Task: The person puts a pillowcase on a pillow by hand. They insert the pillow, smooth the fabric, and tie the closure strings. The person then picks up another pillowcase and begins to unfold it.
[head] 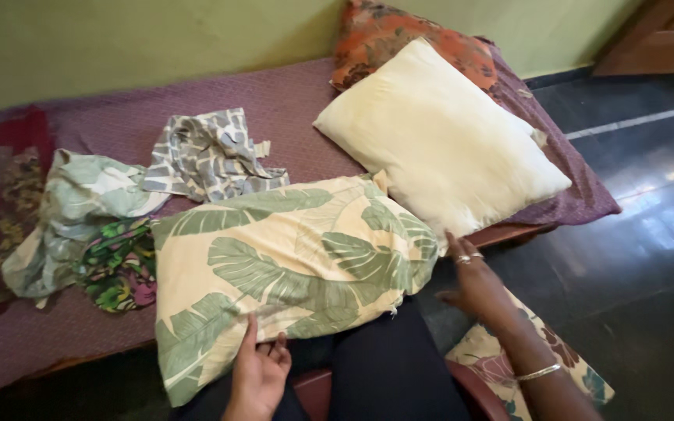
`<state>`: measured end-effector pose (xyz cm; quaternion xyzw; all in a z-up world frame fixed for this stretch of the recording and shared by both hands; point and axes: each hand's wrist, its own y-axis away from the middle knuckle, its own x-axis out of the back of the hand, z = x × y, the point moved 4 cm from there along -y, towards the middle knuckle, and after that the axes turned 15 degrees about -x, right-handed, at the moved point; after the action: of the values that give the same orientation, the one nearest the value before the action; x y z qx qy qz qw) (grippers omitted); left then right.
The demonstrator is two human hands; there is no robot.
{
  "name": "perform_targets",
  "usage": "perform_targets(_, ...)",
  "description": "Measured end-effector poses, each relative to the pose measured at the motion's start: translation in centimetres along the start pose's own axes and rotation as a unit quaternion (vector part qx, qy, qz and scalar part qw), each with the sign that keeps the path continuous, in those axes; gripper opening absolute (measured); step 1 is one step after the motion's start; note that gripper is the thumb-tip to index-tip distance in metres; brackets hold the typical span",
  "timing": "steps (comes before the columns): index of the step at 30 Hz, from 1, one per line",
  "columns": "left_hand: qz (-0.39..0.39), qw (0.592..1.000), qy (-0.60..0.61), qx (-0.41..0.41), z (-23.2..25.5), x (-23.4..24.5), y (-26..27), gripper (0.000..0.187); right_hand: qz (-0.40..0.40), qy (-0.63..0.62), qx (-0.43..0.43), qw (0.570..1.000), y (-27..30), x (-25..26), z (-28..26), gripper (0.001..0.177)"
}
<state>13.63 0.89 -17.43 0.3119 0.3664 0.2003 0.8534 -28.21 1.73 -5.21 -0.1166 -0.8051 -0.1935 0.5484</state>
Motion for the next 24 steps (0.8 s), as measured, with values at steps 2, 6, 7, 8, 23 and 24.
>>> perform_targets(2, 0.012, 1.000, 0.016, -0.001, 0.7, -0.7, -2.2, 0.038, 0.026, -0.017, 0.064, 0.997, 1.0, 0.9, -4.4, 0.127)
perform_targets(6, -0.027, 0.999, 0.012, -0.027, 3.4, -1.7, -5.5, 0.019, 0.014, 0.046, 0.111, 0.993, 2.1, 1.5, -10.6, 0.124)
perform_targets(7, -0.036, 0.998, 0.010, -0.041, 4.1, -2.0, -5.8, 0.015, 0.019, 0.072, 0.119, 0.990, 2.1, 1.4, -11.6, 0.122)
perform_targets(8, -0.044, 0.998, 0.008, -0.054, 4.7, -2.4, -5.9, 0.012, 0.037, 0.086, 0.137, 0.986, 1.9, 1.1, -12.5, 0.114)
perform_targets(23, -0.372, 0.783, -0.275, -0.417, 7.7, -17.3, 9.7, 0.021, 0.075, 0.024, 0.126, 0.989, 3.1, 6.1, -14.0, 0.105)
perform_targets(24, -0.407, 0.722, -0.318, -0.461, 7.6, -18.4, 11.1, 0.021, 0.146, -0.038, 0.182, 0.972, 4.4, 7.1, -13.9, 0.106)
